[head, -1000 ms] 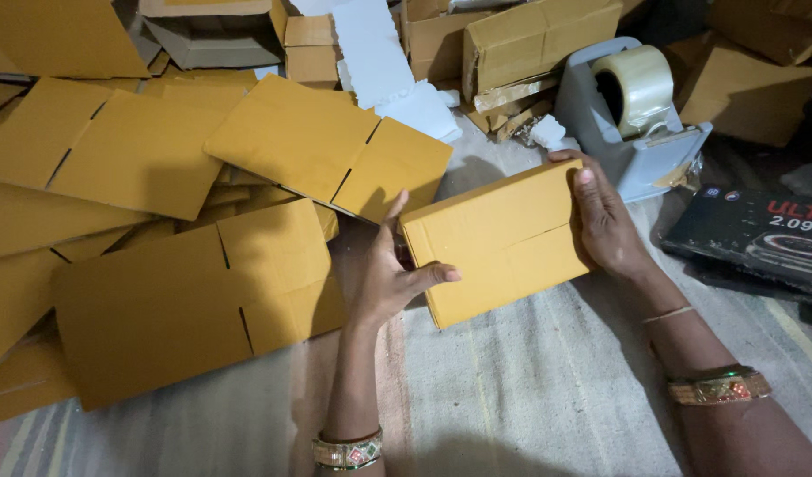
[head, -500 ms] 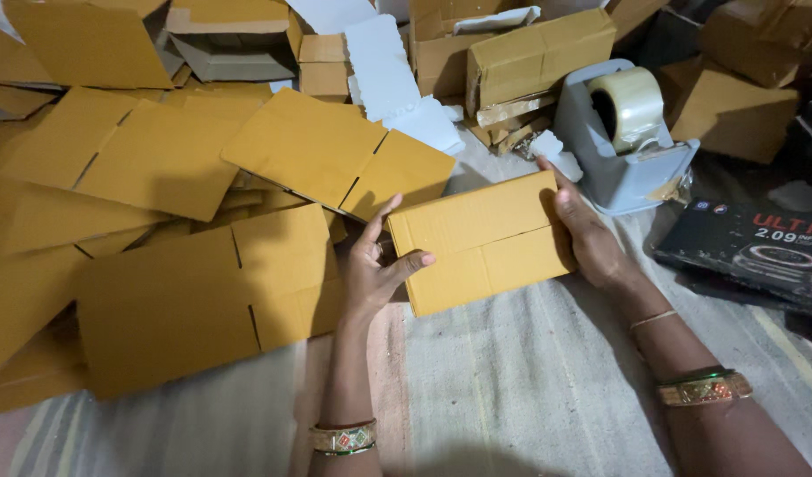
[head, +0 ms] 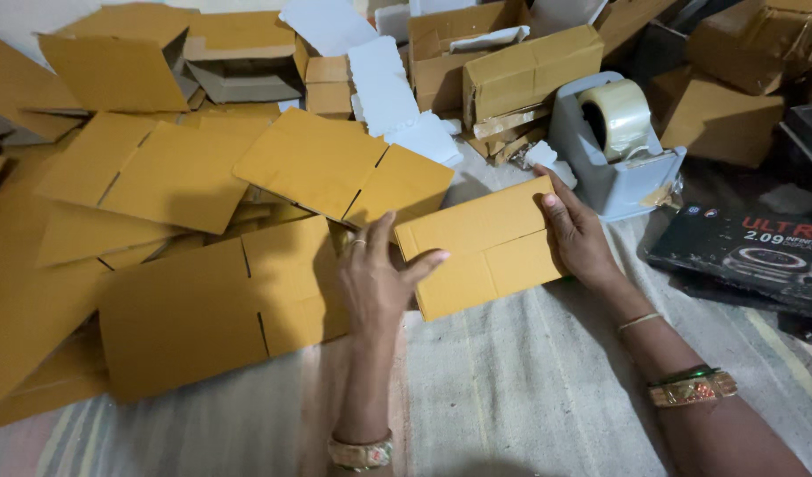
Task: The person picks up flat, pre-cut cardboard boxes one at a time from a pile, opens and folds the flaps to form each box, presses the folds flat, and stacks the finished boxes on the bed beside the pile.
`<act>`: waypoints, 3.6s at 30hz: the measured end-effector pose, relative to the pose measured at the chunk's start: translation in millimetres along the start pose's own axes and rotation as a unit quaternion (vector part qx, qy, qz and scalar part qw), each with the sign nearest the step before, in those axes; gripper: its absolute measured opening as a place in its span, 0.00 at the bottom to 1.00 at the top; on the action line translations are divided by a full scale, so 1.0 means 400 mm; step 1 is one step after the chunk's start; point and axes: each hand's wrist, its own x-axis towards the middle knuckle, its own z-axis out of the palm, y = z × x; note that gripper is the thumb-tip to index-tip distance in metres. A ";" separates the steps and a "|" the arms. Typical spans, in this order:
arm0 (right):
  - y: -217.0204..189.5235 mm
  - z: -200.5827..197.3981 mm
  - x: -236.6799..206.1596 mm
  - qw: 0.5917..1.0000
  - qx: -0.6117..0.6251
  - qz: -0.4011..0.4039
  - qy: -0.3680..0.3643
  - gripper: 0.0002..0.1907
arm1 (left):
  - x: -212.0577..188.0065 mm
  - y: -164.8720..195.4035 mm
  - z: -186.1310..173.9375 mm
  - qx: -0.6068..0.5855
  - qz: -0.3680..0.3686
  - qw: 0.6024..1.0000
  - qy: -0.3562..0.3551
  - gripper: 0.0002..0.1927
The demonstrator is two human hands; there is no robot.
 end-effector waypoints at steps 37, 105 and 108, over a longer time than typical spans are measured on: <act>-0.038 0.001 0.000 0.995 -0.091 0.035 -0.005 0.25 | -0.003 0.107 0.055 0.176 0.161 0.955 -0.176 0.77; -0.270 0.156 -0.088 0.866 -0.395 -0.303 -0.040 0.16 | -0.098 0.010 0.038 -0.425 -0.010 0.895 -0.138 0.35; -0.281 0.194 -0.096 0.858 -0.352 -0.364 -0.083 0.18 | -0.098 0.012 0.035 -0.428 0.061 0.895 -0.114 0.36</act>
